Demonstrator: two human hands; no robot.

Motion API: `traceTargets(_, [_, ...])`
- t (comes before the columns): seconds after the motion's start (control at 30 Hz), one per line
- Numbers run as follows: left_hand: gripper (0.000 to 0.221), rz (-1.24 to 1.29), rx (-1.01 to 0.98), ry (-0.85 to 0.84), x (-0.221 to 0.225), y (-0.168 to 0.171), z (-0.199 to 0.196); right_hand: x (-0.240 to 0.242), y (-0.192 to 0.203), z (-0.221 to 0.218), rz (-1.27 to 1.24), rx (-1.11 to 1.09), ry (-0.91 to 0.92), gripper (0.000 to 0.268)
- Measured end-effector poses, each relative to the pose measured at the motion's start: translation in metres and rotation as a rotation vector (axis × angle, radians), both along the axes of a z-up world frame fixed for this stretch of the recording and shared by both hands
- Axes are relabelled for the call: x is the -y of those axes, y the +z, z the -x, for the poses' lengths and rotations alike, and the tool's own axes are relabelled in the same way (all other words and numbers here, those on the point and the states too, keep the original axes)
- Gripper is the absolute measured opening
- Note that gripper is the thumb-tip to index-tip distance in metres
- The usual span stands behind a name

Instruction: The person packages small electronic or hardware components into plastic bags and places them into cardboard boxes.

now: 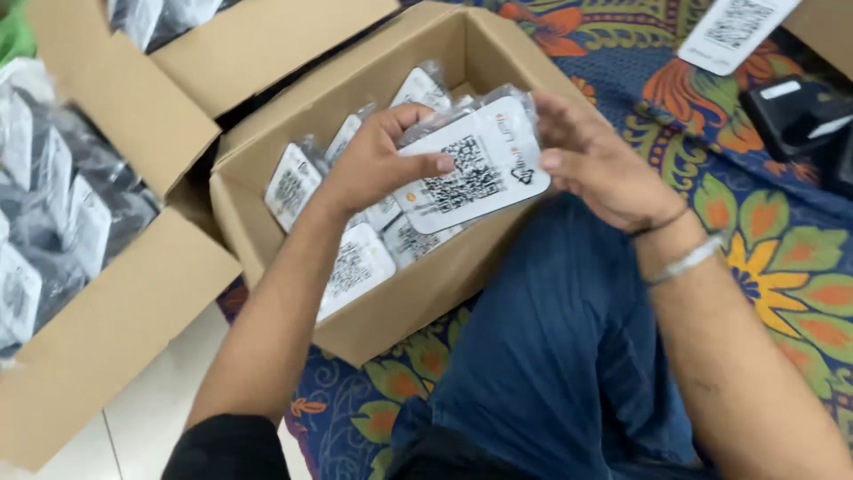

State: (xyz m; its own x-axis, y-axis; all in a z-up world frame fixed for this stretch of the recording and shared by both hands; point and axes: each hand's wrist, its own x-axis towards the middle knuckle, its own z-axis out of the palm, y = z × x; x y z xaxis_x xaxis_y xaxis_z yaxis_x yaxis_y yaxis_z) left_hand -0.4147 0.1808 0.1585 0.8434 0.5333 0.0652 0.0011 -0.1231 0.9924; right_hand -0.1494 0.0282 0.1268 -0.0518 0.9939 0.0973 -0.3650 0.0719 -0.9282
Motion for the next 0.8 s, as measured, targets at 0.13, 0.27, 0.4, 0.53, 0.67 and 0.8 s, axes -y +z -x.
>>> traceTargets(0.13, [0.024, 0.068, 0.056, 0.136, -0.051, -0.053, 0.079, -0.083, -0.018, 0.098, 0.121, 0.198, 0.2, 0.075])
traceTargets(0.27, [0.034, -0.39, -0.204, 0.545, -0.083, -0.074, 0.135, -0.13, -0.043, 0.164, 0.229, 0.135, 0.127, 0.071])
traceTargets(0.4, [0.035, -0.564, -0.547, 0.733, -0.071, -0.061, 0.152, -0.156, -0.068, 0.201, 0.292, 0.215, -0.005, 0.068])
traceTargets(0.53, [0.029, -0.799, -0.637, 0.714, -0.066, -0.069, 0.166, -0.161, -0.082, 0.219, 0.36, 0.252, -0.028, 0.069])
traceTargets(0.67, [0.042, -0.626, -0.541, 0.503, -0.063, -0.054, 0.178, -0.171, -0.077, 0.218, 0.295, 0.329, 0.031, 0.072])
traceTargets(0.8, [0.055, -0.159, -0.419, 0.39, -0.055, -0.025, 0.175, -0.177, -0.054, 0.21, 0.194, 0.149, 0.098, 0.082])
